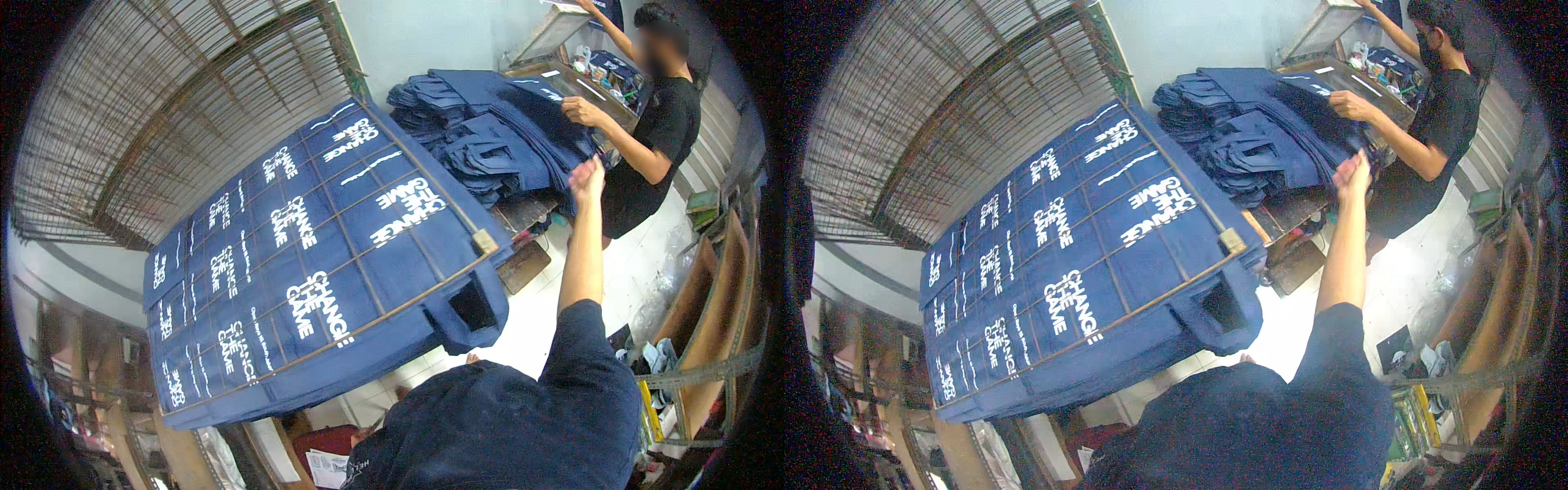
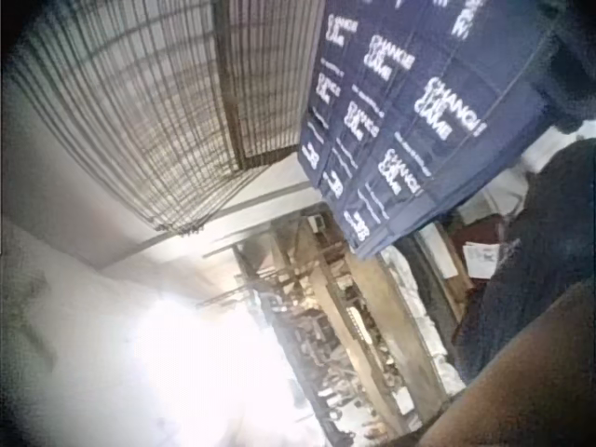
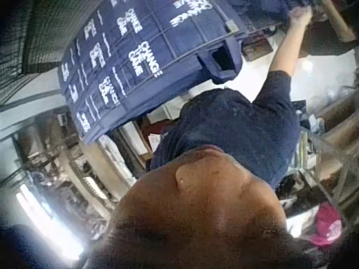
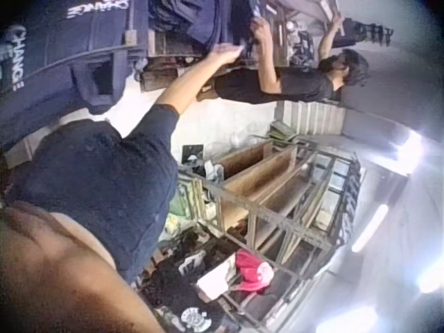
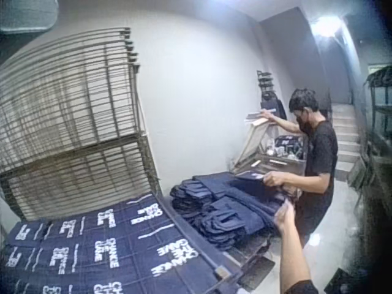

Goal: The person repeatedly picks up blue tote bags from a table, folds them, and stacks them into a neat pile. A coworker in the background irons similar bags on a separate table.

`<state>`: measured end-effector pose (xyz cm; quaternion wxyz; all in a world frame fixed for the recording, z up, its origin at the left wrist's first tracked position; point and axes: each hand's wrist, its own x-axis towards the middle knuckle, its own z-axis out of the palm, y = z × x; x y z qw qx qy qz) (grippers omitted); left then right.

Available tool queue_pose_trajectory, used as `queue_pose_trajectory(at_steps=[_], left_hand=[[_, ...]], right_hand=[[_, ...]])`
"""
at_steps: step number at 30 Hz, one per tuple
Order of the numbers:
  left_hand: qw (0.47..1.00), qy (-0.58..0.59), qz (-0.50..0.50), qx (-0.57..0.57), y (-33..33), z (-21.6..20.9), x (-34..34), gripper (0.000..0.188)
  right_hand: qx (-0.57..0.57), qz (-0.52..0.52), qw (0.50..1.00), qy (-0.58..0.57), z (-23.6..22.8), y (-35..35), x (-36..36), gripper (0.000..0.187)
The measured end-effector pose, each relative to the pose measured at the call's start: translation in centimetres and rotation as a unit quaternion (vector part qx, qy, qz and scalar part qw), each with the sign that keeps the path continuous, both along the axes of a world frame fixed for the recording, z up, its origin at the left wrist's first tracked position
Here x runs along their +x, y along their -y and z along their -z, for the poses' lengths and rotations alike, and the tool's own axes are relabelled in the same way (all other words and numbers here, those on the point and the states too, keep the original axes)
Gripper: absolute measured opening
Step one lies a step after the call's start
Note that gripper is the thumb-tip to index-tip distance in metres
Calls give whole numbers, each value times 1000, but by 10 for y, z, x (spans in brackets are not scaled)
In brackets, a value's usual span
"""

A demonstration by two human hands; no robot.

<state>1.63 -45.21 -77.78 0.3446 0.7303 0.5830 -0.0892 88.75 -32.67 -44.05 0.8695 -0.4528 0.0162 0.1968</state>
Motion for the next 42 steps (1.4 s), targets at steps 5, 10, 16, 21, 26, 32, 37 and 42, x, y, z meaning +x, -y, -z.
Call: queue_pose_trajectory(at_steps=[5, 10, 16, 21, 26, 32, 37, 42], left_hand=[[979, -26, 158, 128, -32, -27, 51, 32], [912, 225, -311, -144, -21, -38, 55, 36], [943, 184, -231, 156, 27, -136, 115, 33], [843, 382, -345, 157, 5, -304, 223, 21], [807, 581, 7, 104, -49, -438, 292, 34], [678, 663, 116, -296, -86, -461, 379, 75], [517, 661, 65, -540, -98, -458, 393, 96], [362, 725, 27, -585, -106, -459, 357, 93]], right_hand=[[87, -109, 971, -194, 73, -19, -12, 107], [23, -64, 974, -216, 100, -64, 13, 80], [88, -9, 964, -250, 106, -94, 58, 31], [130, -89, 987, -44, 14, -117, 61, 18], [226, -230, 935, 150, -149, -143, 26, 22], [298, -295, 849, 321, -318, -126, -116, 28], [132, -182, 730, 645, -364, -55, -212, 35], [287, -328, 765, 474, -370, -8, -312, 34]])
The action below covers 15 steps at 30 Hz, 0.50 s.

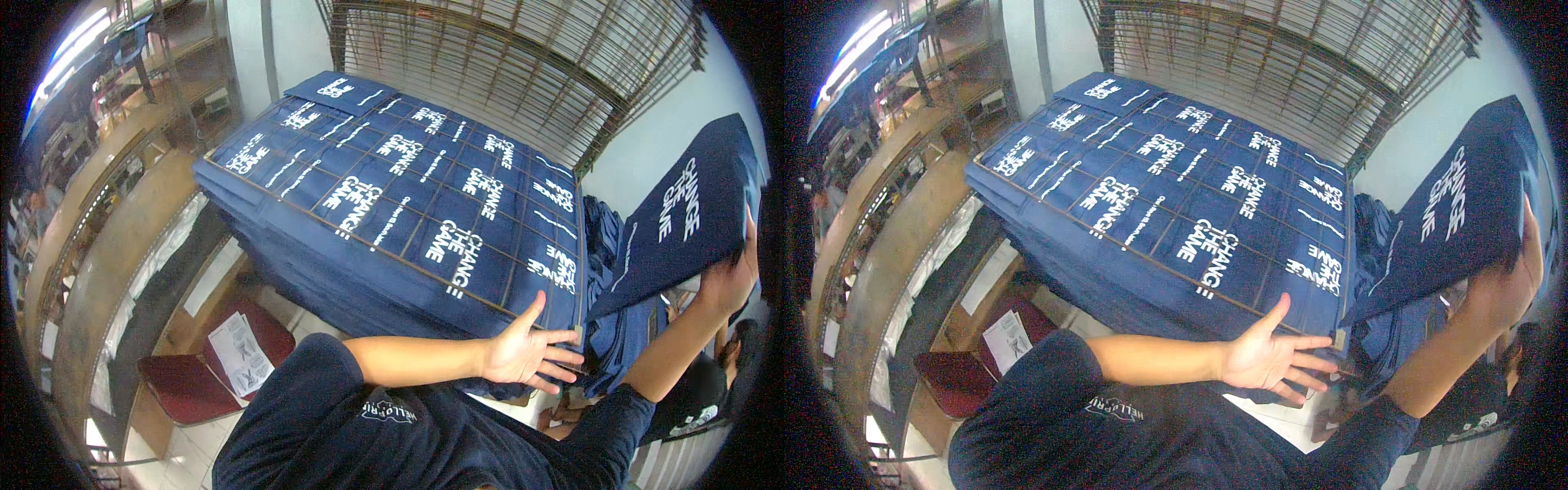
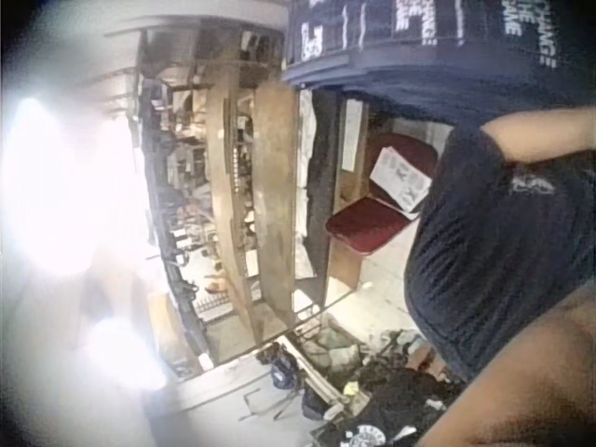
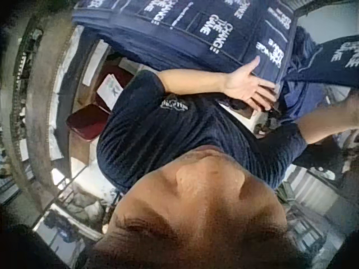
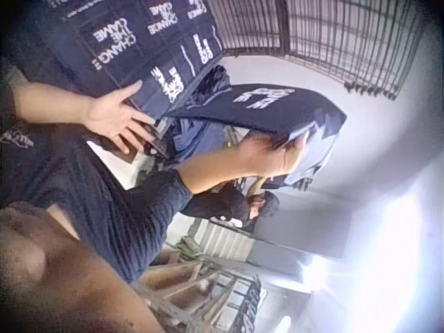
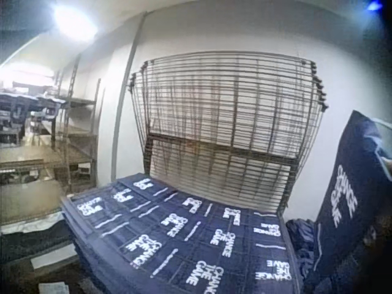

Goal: The person repeatedly picks up blue tote bags from a table, folds them, and stacks them into a neat pile. A coworker in the background irons similar bags on a separate table.

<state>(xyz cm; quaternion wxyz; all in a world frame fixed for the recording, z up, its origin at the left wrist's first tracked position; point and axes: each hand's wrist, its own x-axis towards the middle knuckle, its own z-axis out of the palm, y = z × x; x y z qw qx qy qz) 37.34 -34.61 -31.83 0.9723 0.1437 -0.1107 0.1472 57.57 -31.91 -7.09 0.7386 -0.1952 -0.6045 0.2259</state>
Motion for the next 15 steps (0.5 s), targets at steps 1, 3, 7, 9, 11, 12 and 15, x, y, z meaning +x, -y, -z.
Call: queue_pose_trajectory(at_steps=[1, 3, 7, 9, 11, 12, 15], left_hand=[[1000, 12, -13, -10, -3, -4, -12, 91], [997, 52, -45, -28, -12, -7, -39, 84], [982, 113, -139, -61, -32, -14, -106, 57], [966, 70, -239, -67, -45, -17, -139, 49], [939, 4, -333, -88, -59, -28, -170, 41], [919, -43, -376, -112, -68, -33, -183, 36], [825, -117, -552, -34, -92, -39, -223, 37]], right_hand=[[-5, 57, 998, -8, 1, 1, -18, 34], [-4, 125, 992, -13, 4, 4, -48, 34], [24, 122, 991, 43, -1, -1, -58, 34], [46, 152, 982, 103, -4, -7, -61, 35], [98, 263, 936, 213, -4, -7, -66, 36], [124, 317, 902, 266, -6, -5, -69, 37], [104, 290, 894, 325, -14, -19, -112, 33]])
